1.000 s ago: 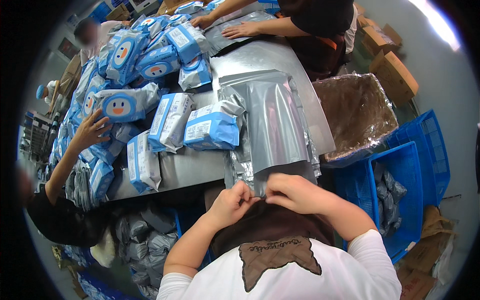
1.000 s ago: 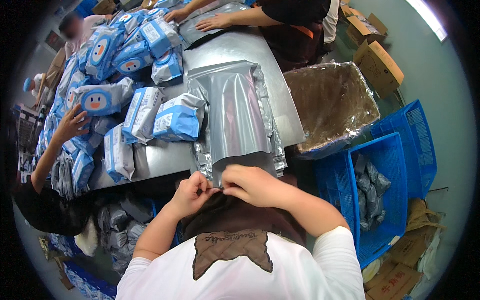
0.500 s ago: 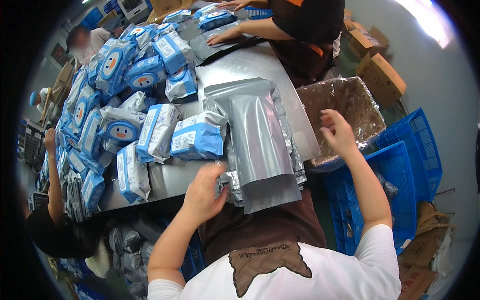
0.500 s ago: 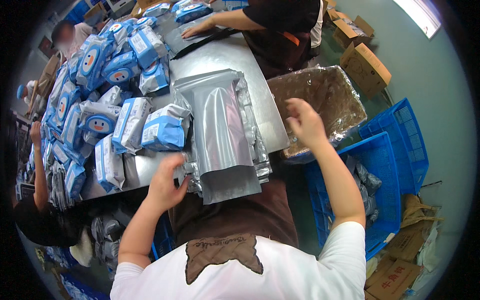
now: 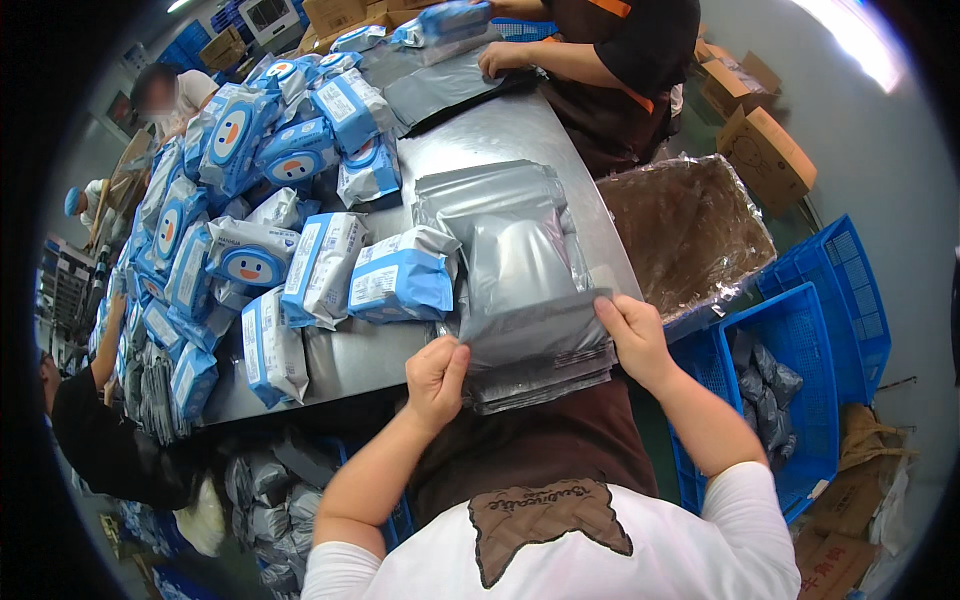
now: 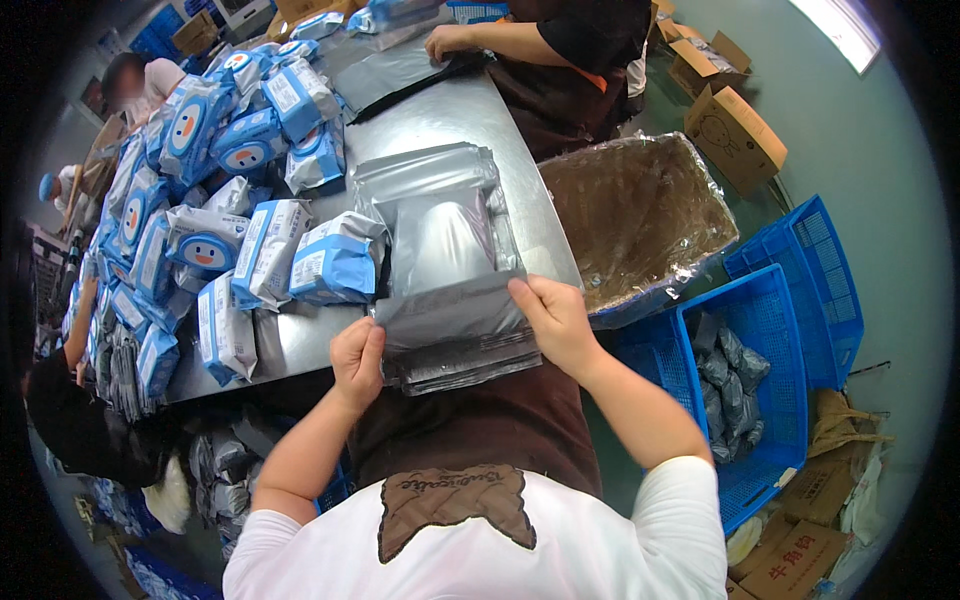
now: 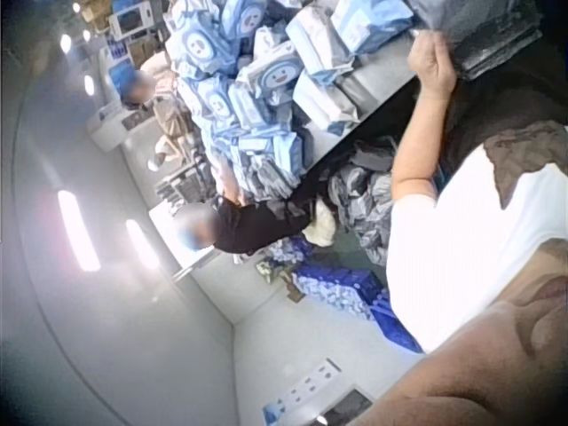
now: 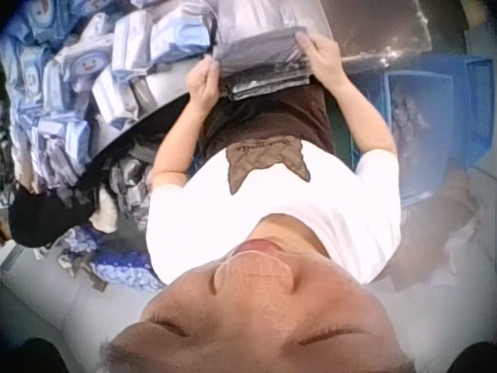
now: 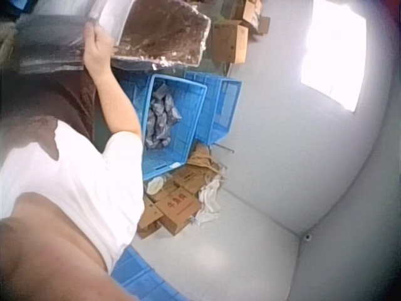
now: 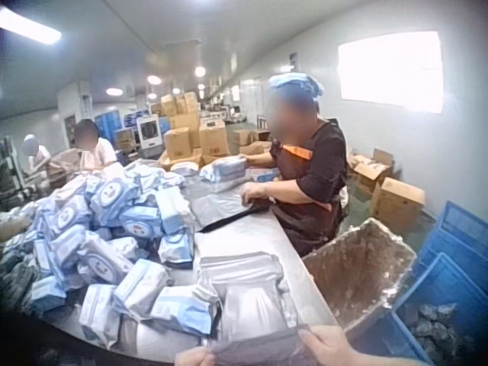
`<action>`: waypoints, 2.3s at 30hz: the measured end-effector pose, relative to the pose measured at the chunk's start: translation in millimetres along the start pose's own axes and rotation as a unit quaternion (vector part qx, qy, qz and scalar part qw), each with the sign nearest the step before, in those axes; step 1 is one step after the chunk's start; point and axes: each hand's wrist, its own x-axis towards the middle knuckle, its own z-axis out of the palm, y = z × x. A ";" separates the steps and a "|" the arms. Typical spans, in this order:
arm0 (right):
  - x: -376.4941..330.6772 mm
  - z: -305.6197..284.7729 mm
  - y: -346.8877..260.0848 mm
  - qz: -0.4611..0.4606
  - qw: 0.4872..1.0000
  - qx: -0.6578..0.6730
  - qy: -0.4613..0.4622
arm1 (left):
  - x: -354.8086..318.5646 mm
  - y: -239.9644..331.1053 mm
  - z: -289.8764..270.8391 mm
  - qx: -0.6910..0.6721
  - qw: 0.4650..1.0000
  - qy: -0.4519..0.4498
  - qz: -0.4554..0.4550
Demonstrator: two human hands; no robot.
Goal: The person places blue and white packages of wipes into silver shipping bags on a metal table. They fold the top of each bag over the product to seal it and then move the completed package to a pile on the right side of the table.
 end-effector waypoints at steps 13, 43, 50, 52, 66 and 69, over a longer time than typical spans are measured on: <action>-3.2 31.5 -54.1 -0.143 0.948 -0.265 0.103 | -7.1 6.2 21.7 -0.229 0.927 0.110 -0.276; -52.0 -96.1 -20.2 -0.004 0.970 -0.062 0.236 | 84.0 -10.8 -103.2 0.353 0.918 -0.097 0.151; 14.1 21.9 -69.5 -0.247 0.895 -0.367 -0.050 | 119.6 54.7 -24.8 0.363 0.847 -0.239 0.306; 15.6 21.8 -39.4 -0.191 0.912 -0.362 -0.032 | 111.6 35.0 -20.8 0.353 0.875 -0.228 0.239; -2.1 -33.6 -22.2 0.268 0.815 0.509 -0.072 | 61.1 -14.0 -6.4 0.411 0.902 -0.132 -0.008; -20.7 -26.5 -41.5 0.251 0.869 0.418 -0.085 | 79.9 -0.4 -13.3 0.186 0.955 -0.222 -0.068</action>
